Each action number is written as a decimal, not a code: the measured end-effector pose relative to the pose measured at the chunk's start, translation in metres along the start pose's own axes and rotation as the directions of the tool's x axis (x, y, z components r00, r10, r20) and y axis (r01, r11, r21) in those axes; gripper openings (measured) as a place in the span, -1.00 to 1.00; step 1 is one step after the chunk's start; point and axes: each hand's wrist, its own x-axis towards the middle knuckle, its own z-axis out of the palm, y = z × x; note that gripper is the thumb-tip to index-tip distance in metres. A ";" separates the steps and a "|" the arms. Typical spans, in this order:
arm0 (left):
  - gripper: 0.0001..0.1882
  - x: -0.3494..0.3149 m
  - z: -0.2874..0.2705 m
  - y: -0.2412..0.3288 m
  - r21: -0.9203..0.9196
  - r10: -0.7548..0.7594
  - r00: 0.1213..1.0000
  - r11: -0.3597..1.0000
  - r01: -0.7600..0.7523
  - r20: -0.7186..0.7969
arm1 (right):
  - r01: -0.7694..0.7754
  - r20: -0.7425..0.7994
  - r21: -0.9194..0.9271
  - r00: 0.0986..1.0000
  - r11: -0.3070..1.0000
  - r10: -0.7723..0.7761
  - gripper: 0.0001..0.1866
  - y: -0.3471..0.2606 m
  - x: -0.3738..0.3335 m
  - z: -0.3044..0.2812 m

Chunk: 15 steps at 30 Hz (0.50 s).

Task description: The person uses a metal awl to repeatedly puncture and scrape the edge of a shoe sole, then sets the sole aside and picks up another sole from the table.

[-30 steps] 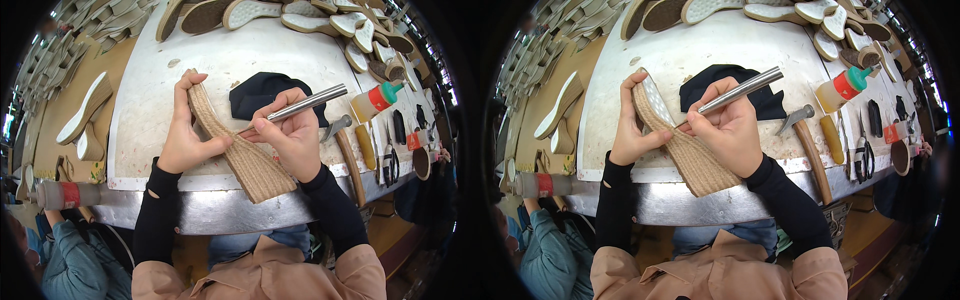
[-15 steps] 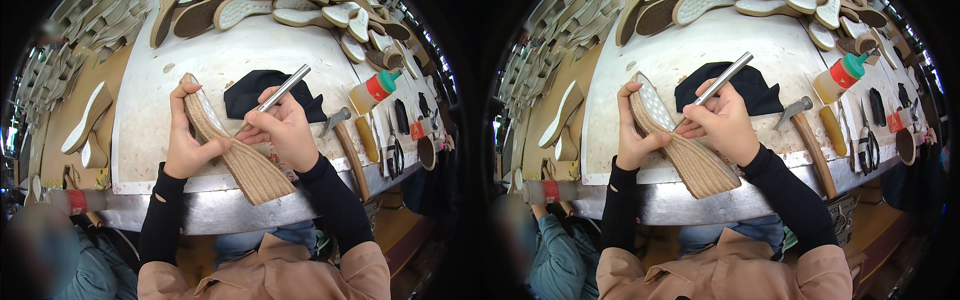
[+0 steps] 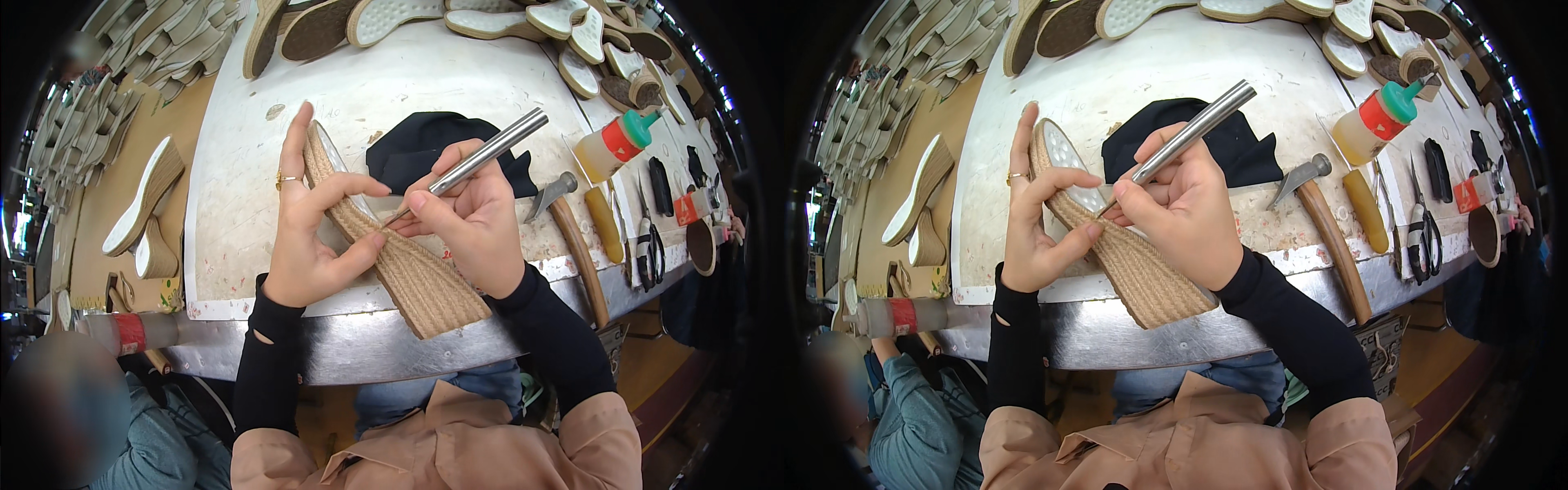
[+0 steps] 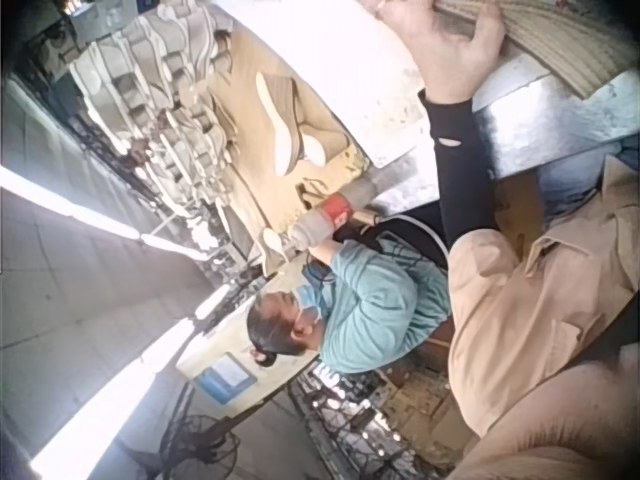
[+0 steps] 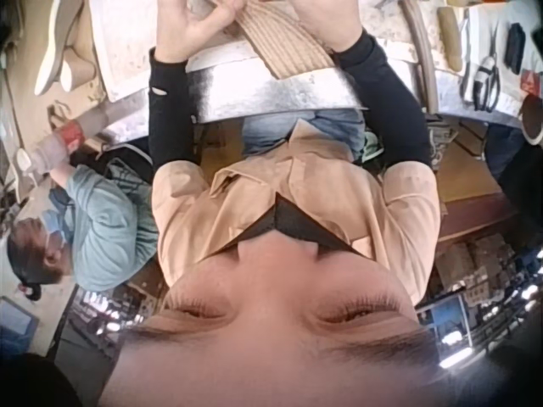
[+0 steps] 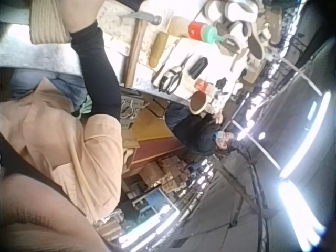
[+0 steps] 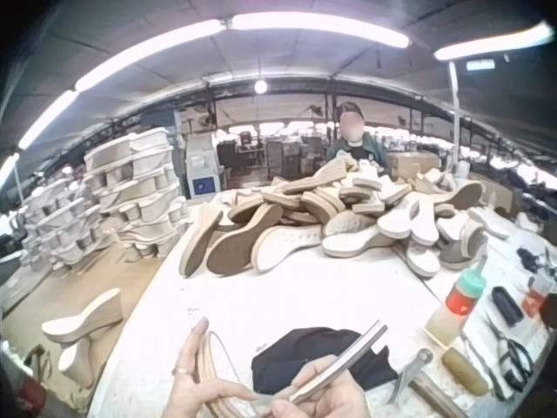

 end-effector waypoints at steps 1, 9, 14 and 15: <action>-0.72 0.000 0.000 0.000 0.017 0.011 1.000 1.000 -0.011 0.001 | 0.009 -0.002 -0.014 1.000 1.000 -0.009 -0.66 0.001 0.000 0.000; -0.84 0.005 -0.009 0.010 0.142 0.074 0.993 0.986 -0.087 0.091 | 0.087 0.005 -0.055 0.996 0.995 -0.087 -0.66 0.002 -0.001 0.003; -0.84 0.005 -0.009 0.015 0.174 0.054 0.996 0.983 -0.065 0.068 | 0.029 -0.022 -0.003 0.999 1.000 -0.030 -0.67 0.000 -0.002 0.003; -0.84 0.005 -0.009 0.016 0.186 0.051 0.995 0.980 -0.065 0.080 | 0.007 -0.026 0.004 1.000 1.000 -0.007 -0.67 0.000 -0.002 0.002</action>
